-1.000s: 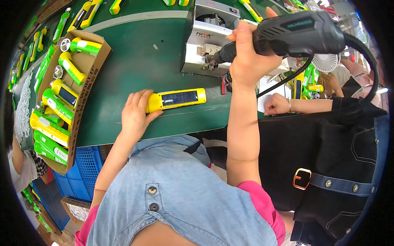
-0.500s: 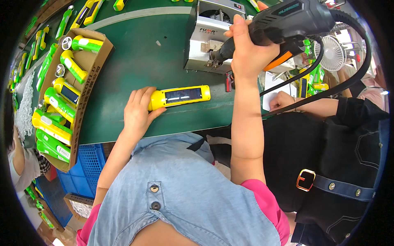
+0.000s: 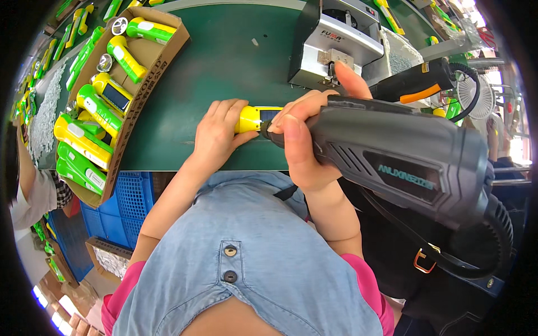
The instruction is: The person assembles flashlights by picking up flashlight bodies from a box and conveyor belt, driving screws into them using an electric screwdriver, and placing the flashlights into a box.
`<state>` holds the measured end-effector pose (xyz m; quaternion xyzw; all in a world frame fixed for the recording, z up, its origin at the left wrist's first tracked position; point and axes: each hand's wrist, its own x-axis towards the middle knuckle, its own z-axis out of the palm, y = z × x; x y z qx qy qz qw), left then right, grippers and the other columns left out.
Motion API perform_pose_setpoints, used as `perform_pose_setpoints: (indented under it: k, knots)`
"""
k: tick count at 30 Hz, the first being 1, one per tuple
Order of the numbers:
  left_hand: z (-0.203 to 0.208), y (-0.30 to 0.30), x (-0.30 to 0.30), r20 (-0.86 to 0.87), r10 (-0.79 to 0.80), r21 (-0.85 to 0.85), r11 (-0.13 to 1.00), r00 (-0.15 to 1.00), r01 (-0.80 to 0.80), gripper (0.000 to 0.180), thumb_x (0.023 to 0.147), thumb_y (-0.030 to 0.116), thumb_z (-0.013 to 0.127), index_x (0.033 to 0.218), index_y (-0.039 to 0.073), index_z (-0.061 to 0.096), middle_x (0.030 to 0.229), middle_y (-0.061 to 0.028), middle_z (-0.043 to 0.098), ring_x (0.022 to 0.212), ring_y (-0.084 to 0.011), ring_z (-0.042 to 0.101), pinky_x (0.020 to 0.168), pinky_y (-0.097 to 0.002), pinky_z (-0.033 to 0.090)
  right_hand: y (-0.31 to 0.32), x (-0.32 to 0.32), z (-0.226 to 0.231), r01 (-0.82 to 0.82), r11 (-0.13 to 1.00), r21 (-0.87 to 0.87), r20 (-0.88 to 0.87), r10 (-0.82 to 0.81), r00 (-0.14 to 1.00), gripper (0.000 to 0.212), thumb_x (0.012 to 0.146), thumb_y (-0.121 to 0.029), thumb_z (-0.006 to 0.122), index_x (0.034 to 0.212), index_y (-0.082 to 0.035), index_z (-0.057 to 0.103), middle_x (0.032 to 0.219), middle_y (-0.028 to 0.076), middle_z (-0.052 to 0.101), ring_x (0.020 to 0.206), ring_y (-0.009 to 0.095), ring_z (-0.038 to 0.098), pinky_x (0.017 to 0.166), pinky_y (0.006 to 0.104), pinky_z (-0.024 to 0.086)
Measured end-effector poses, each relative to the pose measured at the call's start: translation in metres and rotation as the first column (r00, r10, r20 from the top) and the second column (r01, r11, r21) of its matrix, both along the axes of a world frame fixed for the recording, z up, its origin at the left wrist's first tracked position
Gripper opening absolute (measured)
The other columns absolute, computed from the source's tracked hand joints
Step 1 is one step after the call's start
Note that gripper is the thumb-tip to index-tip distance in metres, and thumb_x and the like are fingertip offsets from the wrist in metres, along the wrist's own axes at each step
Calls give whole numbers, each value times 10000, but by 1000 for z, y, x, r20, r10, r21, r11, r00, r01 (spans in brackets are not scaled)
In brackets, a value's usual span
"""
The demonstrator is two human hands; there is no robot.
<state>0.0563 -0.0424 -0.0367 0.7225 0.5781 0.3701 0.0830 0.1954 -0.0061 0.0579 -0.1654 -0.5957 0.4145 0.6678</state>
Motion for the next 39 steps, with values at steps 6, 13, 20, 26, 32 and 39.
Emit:
perform_pose_setpoints:
  k: [6, 13, 20, 26, 32, 39]
  knots:
    - [0, 0, -1, 20, 6, 19, 1000, 1000, -7, 549, 551, 130, 763, 1033, 15, 528, 991, -111, 555, 850, -280, 536, 713, -357, 465, 3, -3, -5, 43, 999, 0, 204, -42, 978, 592, 801, -52, 524, 1300, 34, 217, 639, 73, 470, 526, 141, 468, 522, 281, 450]
    - [0, 1, -1, 28, 2, 11, 1000, 1000, -2, 558, 536, 141, 766, 1025, 12, 529, 981, -109, 556, 836, -277, 535, 699, -353, 468, 5, -6, -15, 40, 999, -22, 219, -34, 975, 601, 789, -35, 545, 1291, 50, 225, 636, 71, 483, 524, 145, 492, 522, 267, 457]
    - [-1, 0, -1, 21, 6, 27, 1000, 1000, -7, 547, 545, 150, 762, 1020, 14, 528, 977, -102, 556, 812, -267, 538, 676, -346, 473, 8, -8, -21, 5, 1000, 15, 283, -8, 959, 602, 779, -15, 554, 1285, 44, 235, 654, 69, 498, 532, 142, 502, 533, 263, 465]
    - [3, 1, -2, -27, -11, -7, 1000, 1000, 11, 587, 522, 151, 761, 1027, 2, 501, 943, -96, 530, 840, -240, 516, 716, -320, 460, 9, 0, -16, -97, 981, 169, 531, -8, 847, 521, 767, 9, 546, 1216, 2, 281, 683, 75, 509, 577, 164, 519, 554, 277, 463]
    - [0, 2, -1, -34, -1, -12, 1000, 999, 1, 591, 517, 153, 757, 1027, 2, 501, 934, -92, 528, 829, -231, 517, 704, -307, 459, 11, -1, -9, -221, 967, 124, 569, 113, 814, 473, 760, 4, 563, 1159, -53, 314, 703, 77, 511, 588, 177, 519, 575, 290, 462]
    - [3, 3, -2, -26, -11, -22, 1000, 1000, 10, 583, 518, 154, 755, 1022, 5, 503, 930, -90, 527, 818, -229, 518, 693, -305, 461, 6, -9, -15, -76, 997, -19, 418, 77, 905, 448, 748, -18, 587, 1120, -46, 339, 694, 77, 508, 580, 177, 517, 563, 285, 466]
